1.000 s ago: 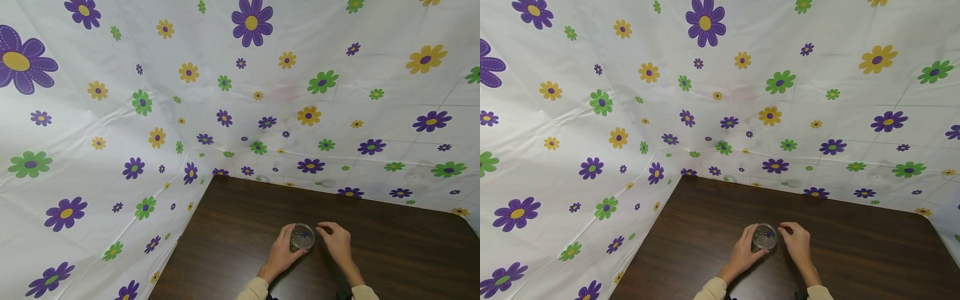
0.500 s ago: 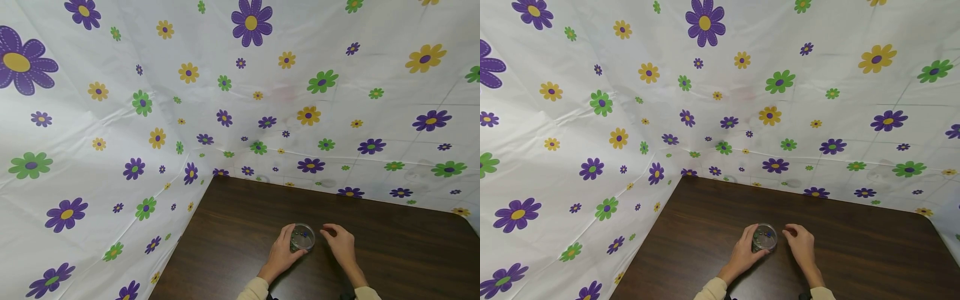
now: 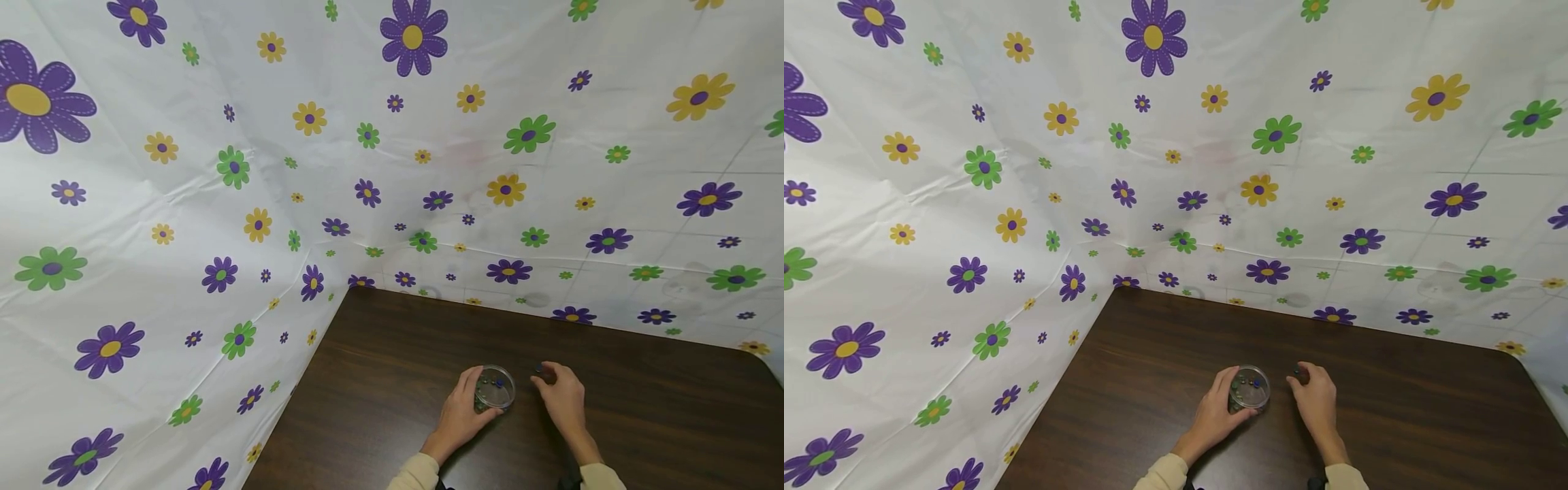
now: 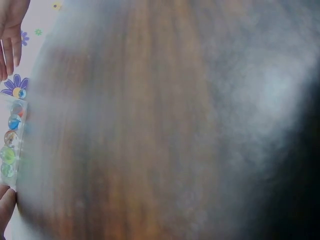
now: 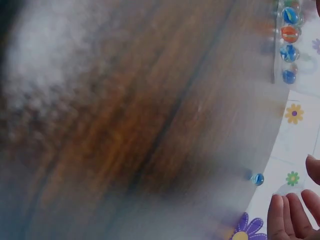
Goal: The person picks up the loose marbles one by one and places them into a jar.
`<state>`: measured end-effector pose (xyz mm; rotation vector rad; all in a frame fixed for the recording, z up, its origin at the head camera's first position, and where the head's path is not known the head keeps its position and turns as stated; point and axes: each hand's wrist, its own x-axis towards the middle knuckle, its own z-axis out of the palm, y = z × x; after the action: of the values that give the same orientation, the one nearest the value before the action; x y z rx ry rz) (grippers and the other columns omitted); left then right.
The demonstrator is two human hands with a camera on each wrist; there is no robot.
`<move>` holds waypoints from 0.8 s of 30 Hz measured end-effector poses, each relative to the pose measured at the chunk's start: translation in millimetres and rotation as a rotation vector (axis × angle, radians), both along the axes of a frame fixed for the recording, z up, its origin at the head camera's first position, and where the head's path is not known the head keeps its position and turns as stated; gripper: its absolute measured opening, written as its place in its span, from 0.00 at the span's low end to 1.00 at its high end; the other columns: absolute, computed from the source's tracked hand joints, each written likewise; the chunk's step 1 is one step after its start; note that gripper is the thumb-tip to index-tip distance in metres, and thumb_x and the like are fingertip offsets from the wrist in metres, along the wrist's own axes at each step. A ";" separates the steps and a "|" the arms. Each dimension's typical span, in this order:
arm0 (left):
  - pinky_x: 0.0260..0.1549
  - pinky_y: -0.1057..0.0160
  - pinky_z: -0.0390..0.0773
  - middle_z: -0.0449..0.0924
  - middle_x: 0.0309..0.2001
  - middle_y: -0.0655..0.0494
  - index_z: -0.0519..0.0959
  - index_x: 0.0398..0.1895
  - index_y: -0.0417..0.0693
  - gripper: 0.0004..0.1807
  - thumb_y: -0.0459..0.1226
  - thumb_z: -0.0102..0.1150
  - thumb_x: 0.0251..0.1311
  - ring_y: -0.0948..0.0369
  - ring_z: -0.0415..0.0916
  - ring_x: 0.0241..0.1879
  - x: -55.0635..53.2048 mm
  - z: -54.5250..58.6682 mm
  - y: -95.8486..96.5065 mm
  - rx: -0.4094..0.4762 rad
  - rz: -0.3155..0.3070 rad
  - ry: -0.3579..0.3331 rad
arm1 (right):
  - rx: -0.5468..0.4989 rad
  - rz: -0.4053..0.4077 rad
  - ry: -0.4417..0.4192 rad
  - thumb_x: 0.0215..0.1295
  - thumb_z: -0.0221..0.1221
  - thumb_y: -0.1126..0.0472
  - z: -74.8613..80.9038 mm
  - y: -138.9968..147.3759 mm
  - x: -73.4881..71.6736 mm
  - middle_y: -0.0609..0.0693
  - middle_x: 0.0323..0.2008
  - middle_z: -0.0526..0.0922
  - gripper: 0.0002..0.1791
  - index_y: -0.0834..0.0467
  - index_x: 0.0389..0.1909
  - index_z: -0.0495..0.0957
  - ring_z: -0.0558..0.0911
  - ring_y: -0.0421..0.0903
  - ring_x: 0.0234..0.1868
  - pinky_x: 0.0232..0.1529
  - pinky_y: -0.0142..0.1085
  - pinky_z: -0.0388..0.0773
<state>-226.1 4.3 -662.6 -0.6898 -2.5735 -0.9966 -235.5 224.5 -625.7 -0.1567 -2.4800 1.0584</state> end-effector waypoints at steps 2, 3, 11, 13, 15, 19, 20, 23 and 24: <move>0.51 0.60 0.81 0.67 0.71 0.58 0.63 0.77 0.49 0.47 0.54 0.75 0.59 0.58 0.78 0.60 -0.2 -0.2 0.1 0.001 0.002 0.000 | 0.003 -0.005 -0.002 0.57 0.72 0.72 -0.1 1.0 -1.4 0.72 0.44 0.82 0.20 0.75 0.49 0.81 0.82 0.67 0.46 0.47 0.60 0.76; 0.51 0.60 0.81 0.67 0.71 0.58 0.63 0.77 0.49 0.47 0.54 0.75 0.59 0.58 0.78 0.60 -0.3 -0.2 0.2 0.001 0.003 0.000 | 0.005 -0.007 -0.006 0.57 0.72 0.72 -0.3 1.5 -2.0 0.72 0.45 0.82 0.20 0.75 0.50 0.81 0.82 0.67 0.46 0.47 0.60 0.76; 0.51 0.60 0.81 0.67 0.71 0.58 0.63 0.76 0.49 0.47 0.54 0.75 0.58 0.58 0.78 0.60 -0.9 -0.8 0.2 -0.005 0.009 0.002 | 0.027 -0.002 -0.037 0.58 0.71 0.72 -2.8 3.8 -6.1 0.74 0.49 0.81 0.21 0.76 0.51 0.80 0.79 0.72 0.52 0.51 0.63 0.74; 0.51 0.60 0.81 0.67 0.71 0.58 0.63 0.76 0.49 0.47 0.54 0.75 0.58 0.59 0.78 0.61 -1.2 -0.9 0.0 -0.004 0.008 0.001 | 0.029 -0.002 -0.042 0.59 0.70 0.72 -3.6 4.5 -7.7 0.74 0.49 0.81 0.20 0.76 0.51 0.80 0.79 0.72 0.53 0.52 0.64 0.74; 0.51 0.60 0.81 0.67 0.71 0.58 0.63 0.77 0.49 0.47 0.54 0.75 0.59 0.59 0.77 0.61 -1.4 -0.9 -0.2 -0.002 0.006 -0.002 | 0.030 0.001 -0.048 0.60 0.69 0.72 -4.2 5.0 -9.9 0.74 0.49 0.81 0.20 0.76 0.51 0.79 0.79 0.72 0.53 0.52 0.64 0.74; 0.52 0.60 0.81 0.67 0.71 0.57 0.63 0.77 0.49 0.47 0.54 0.75 0.59 0.58 0.77 0.61 -1.3 -0.6 -0.3 -0.001 0.001 -0.005 | 0.031 0.008 -0.058 0.62 0.68 0.72 -4.4 6.2 -15.0 0.74 0.50 0.81 0.19 0.76 0.52 0.79 0.79 0.72 0.53 0.53 0.63 0.74; 0.51 0.60 0.81 0.67 0.71 0.57 0.63 0.77 0.49 0.47 0.54 0.74 0.59 0.58 0.77 0.62 -1.2 -0.4 -0.4 -0.001 0.000 -0.005 | 0.032 0.011 -0.061 0.62 0.68 0.72 -4.3 6.3 -16.4 0.74 0.50 0.81 0.19 0.76 0.52 0.79 0.79 0.72 0.53 0.54 0.63 0.74; 0.51 0.59 0.81 0.67 0.72 0.56 0.63 0.77 0.49 0.47 0.54 0.74 0.59 0.58 0.77 0.62 -1.3 -0.3 -0.5 0.001 -0.002 -0.004 | 0.032 0.016 -0.074 0.63 0.67 0.71 -3.6 6.4 -20.1 0.74 0.51 0.81 0.19 0.76 0.52 0.79 0.79 0.72 0.55 0.55 0.63 0.73; 0.51 0.59 0.81 0.67 0.72 0.56 0.63 0.77 0.49 0.47 0.54 0.74 0.59 0.57 0.77 0.61 -1.4 -0.3 -0.5 0.002 -0.004 -0.001 | 0.031 0.016 -0.080 0.63 0.67 0.71 -3.2 6.2 -21.0 0.74 0.51 0.81 0.19 0.75 0.53 0.79 0.78 0.72 0.55 0.56 0.63 0.73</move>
<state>-227.5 3.8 -662.9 -0.6944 -2.5731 -1.0007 -256.5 230.7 -628.8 -0.1723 -2.5719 1.0382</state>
